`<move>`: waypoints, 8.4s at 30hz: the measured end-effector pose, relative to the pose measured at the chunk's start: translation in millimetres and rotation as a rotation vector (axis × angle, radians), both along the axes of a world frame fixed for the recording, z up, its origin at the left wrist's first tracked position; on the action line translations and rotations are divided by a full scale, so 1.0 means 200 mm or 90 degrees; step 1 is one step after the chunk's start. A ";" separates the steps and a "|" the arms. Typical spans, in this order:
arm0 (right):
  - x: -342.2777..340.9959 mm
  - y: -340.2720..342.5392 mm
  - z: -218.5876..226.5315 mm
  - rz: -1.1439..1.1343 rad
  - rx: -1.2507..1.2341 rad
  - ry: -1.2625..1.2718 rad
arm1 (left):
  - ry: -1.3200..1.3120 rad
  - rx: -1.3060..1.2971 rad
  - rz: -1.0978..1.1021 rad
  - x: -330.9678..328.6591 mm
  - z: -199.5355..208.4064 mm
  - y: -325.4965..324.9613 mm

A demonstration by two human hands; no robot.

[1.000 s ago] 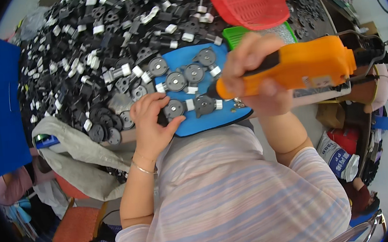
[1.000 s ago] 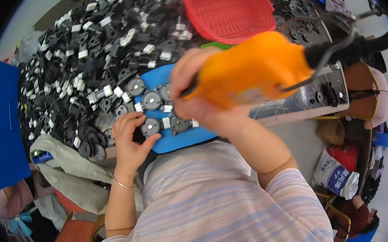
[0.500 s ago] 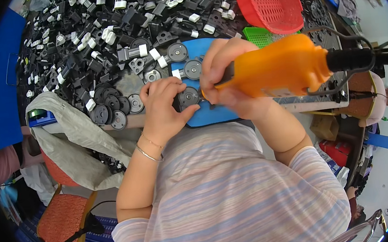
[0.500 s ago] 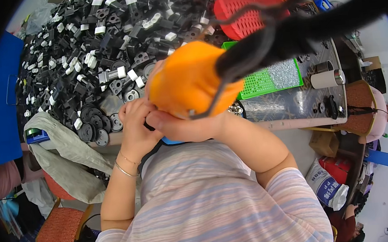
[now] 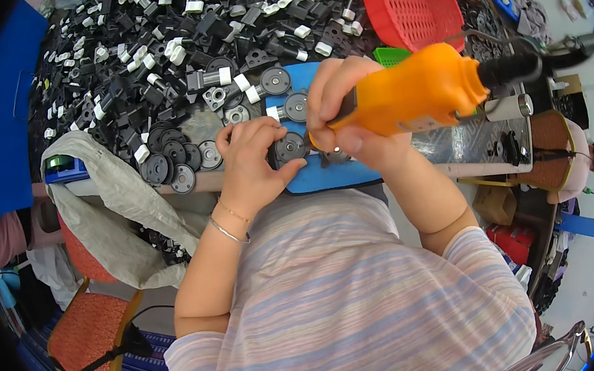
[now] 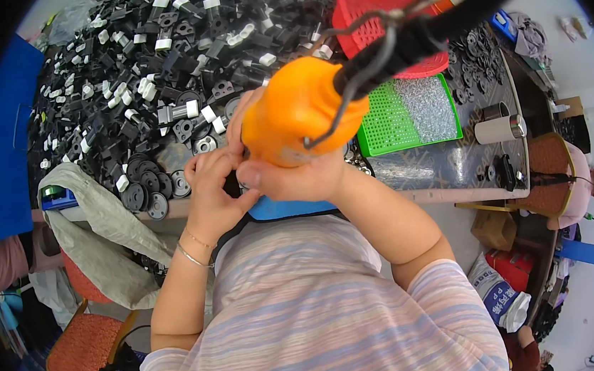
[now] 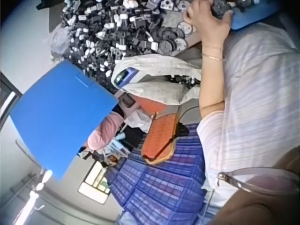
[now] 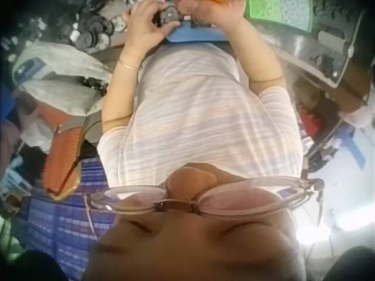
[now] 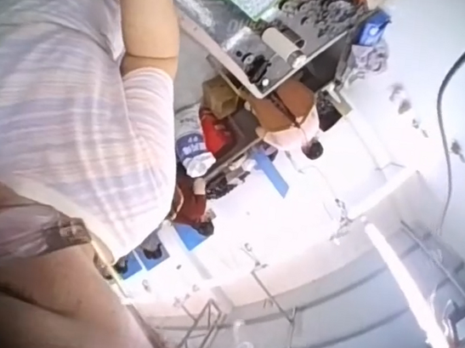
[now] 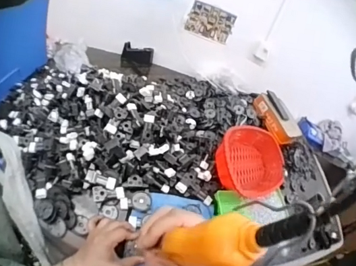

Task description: Assembling small mechanical components into a tray using an electric screwdriver.

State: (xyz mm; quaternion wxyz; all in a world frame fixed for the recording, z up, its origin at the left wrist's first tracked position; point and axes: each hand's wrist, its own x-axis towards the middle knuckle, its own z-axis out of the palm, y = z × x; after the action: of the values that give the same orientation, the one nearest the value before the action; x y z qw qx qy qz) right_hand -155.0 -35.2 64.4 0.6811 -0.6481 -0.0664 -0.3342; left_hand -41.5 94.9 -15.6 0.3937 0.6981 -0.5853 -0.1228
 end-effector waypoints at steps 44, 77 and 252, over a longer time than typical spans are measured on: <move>-0.07 0.00 0.10 0.029 0.099 -0.085 | 0.001 -0.079 0.063 -0.04 0.04 0.01; 0.02 -0.01 0.04 0.002 0.096 -0.044 | -0.005 -0.023 0.118 -0.05 0.05 0.02; -0.10 -0.15 0.06 0.071 0.123 -0.131 | 0.101 -0.112 0.096 -0.09 0.04 -0.06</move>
State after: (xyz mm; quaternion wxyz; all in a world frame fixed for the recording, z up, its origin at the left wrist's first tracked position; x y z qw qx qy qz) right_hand -175.9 -65.9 77.4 0.7474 -0.5370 -0.1393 -0.3656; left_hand -59.4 83.9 -8.2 0.5067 0.6910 -0.5065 -0.0957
